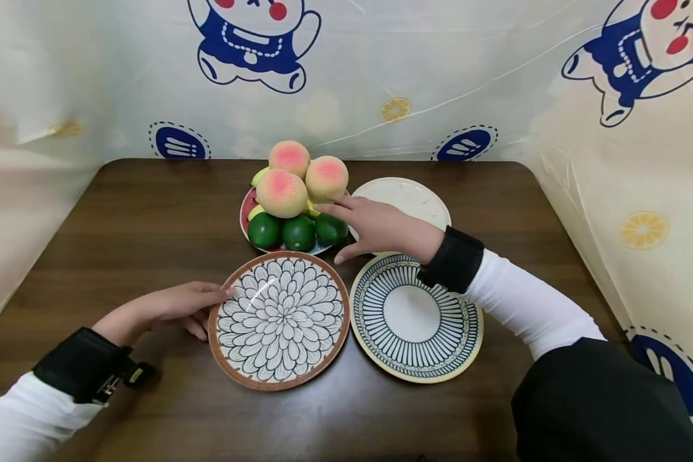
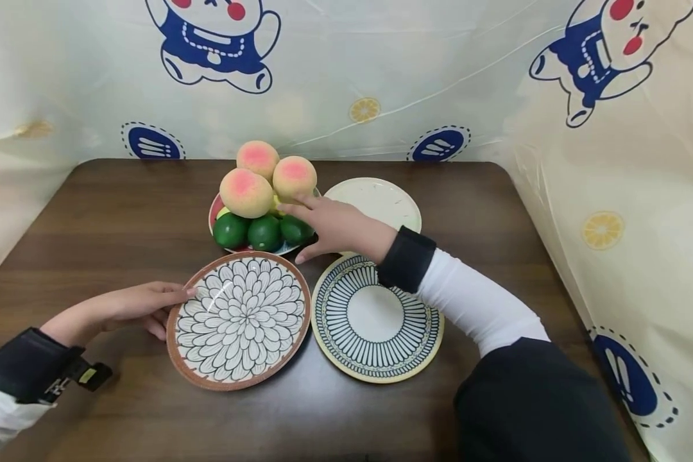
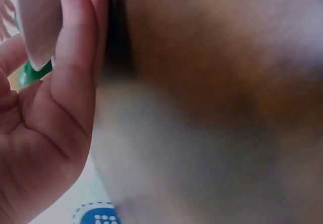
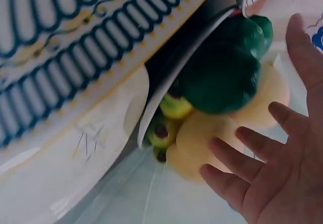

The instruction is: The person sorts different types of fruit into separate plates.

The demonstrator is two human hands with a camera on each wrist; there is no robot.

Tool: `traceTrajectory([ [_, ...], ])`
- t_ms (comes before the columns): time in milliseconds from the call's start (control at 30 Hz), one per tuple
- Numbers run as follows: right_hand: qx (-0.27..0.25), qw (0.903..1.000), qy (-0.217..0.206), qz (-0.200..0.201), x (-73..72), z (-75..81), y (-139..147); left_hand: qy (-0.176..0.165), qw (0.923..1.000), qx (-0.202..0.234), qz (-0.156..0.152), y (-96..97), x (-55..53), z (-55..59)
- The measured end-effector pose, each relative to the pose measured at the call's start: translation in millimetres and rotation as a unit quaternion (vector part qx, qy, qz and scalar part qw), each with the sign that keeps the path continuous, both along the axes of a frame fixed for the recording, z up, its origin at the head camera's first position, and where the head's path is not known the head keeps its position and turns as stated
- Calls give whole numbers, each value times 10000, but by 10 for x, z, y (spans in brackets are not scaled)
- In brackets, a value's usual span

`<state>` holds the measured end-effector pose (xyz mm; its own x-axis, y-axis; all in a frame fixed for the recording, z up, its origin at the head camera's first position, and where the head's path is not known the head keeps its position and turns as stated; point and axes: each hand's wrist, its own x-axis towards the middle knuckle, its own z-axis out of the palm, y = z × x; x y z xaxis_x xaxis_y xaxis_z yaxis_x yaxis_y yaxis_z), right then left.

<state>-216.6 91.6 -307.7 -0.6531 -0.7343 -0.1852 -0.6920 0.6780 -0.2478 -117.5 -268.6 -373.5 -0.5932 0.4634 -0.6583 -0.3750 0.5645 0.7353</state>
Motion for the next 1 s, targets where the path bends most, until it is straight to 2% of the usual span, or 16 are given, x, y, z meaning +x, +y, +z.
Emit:
traceTrajectory([
  [100,151,9998,10,-115,-16,-53,-76,-148,9998,140,35,13,14,-47],
  [333,438,9990,120,-57,-88,-194,-224,-442,9978,486,-38,-10,97,-116],
  [467,516,9980,350,-141,-119,-241,-267,-580,9958,703,0,-1,135,-137],
  [733,875,9902,1073,-153,-86,-275,-341,-502,9973,527,-49,23,124,-69],
  [867,902,9893,1120,-231,-66,-293,-345,-322,9988,359,-40,81,126,-41],
  [1000,708,9924,953,-320,-55,-296,-344,-219,9992,325,-48,88,124,-57],
])
